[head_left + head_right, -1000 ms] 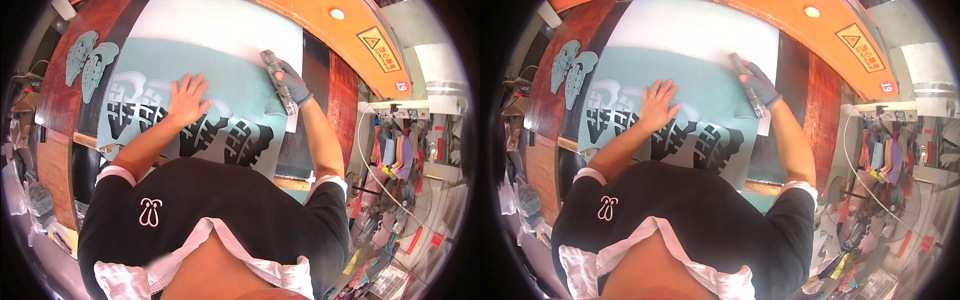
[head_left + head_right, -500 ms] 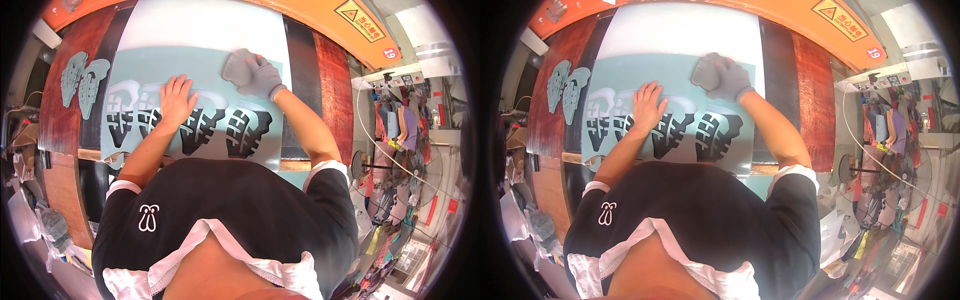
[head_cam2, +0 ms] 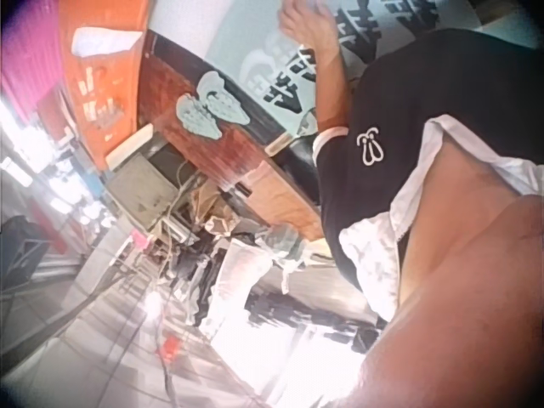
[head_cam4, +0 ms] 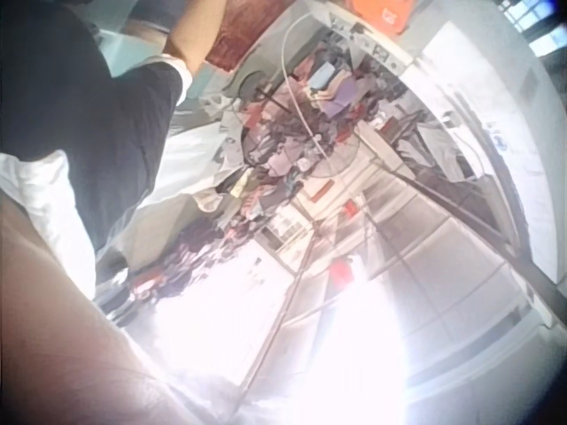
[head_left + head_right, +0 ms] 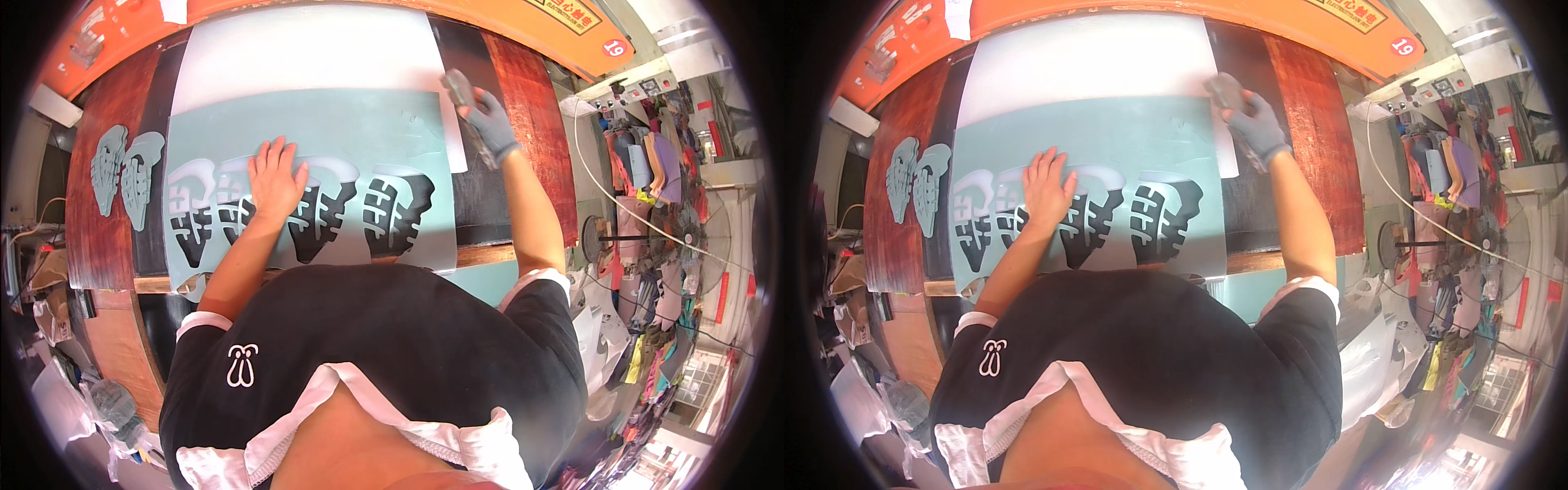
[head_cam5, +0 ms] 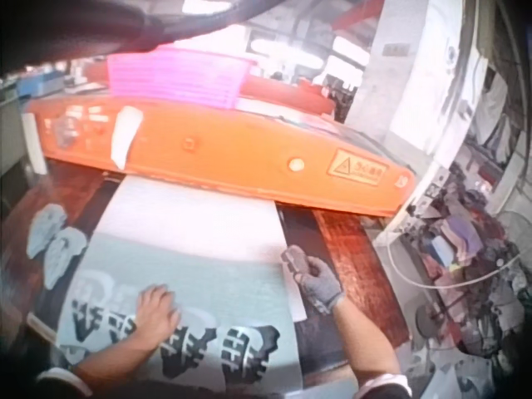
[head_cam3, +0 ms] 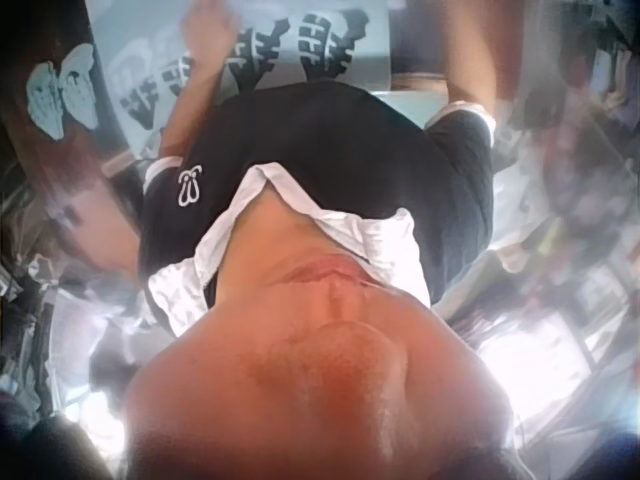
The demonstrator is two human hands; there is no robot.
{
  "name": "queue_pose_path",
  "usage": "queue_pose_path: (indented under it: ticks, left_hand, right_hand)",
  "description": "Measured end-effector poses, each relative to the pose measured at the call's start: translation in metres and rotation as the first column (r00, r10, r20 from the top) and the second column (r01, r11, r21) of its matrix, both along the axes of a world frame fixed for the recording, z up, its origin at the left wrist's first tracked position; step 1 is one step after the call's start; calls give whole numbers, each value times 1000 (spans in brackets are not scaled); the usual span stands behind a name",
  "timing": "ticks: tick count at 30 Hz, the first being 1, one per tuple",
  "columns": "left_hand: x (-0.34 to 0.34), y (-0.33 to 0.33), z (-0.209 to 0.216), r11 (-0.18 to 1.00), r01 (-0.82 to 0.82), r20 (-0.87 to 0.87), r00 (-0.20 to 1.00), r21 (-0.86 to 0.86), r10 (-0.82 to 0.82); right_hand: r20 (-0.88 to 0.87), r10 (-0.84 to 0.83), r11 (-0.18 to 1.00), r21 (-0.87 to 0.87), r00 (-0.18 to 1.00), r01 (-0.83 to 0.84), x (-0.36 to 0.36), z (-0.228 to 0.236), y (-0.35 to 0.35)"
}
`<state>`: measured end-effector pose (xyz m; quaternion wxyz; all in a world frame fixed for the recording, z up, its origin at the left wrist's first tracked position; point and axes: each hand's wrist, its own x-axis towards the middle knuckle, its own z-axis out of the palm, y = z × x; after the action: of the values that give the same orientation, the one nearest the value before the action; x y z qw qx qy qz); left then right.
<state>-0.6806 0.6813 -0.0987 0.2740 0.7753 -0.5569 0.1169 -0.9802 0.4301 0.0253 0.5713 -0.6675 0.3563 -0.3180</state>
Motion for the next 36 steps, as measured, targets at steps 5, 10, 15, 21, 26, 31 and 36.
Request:
queue_pose_path:
  ticks: [5,10,15,21,26,31,36]
  left_hand:
    - [2,1,1,999,30,11,999,14,-30]
    - [-7,-9,38,970,89,9,996,225,-94]
    - [-79,-68,71,814,566,-18,822,131,-569]
    - [-135,-136,58,787,531,-55,838,314,-543]
    - [-126,-149,60,760,576,-114,813,301,-571]
    - [-128,-157,58,737,595,28,772,320,-635]
    - [-127,-167,64,631,641,7,699,438,-715]
  right_hand:
    - [-545,-539,834,-456,642,312,-93,-40,0]
    - [-574,-674,646,-763,466,-7,-105,-52,28]
    - [-328,-423,427,-894,845,-133,-26,-67,34]
    - [-212,-406,600,-795,889,84,-5,-86,49]
    - [-102,-352,576,-807,930,130,-11,-99,56]
    - [-124,-420,500,-858,899,116,-9,-105,56]
    - [-145,-462,492,-863,875,116,-10,-100,61]
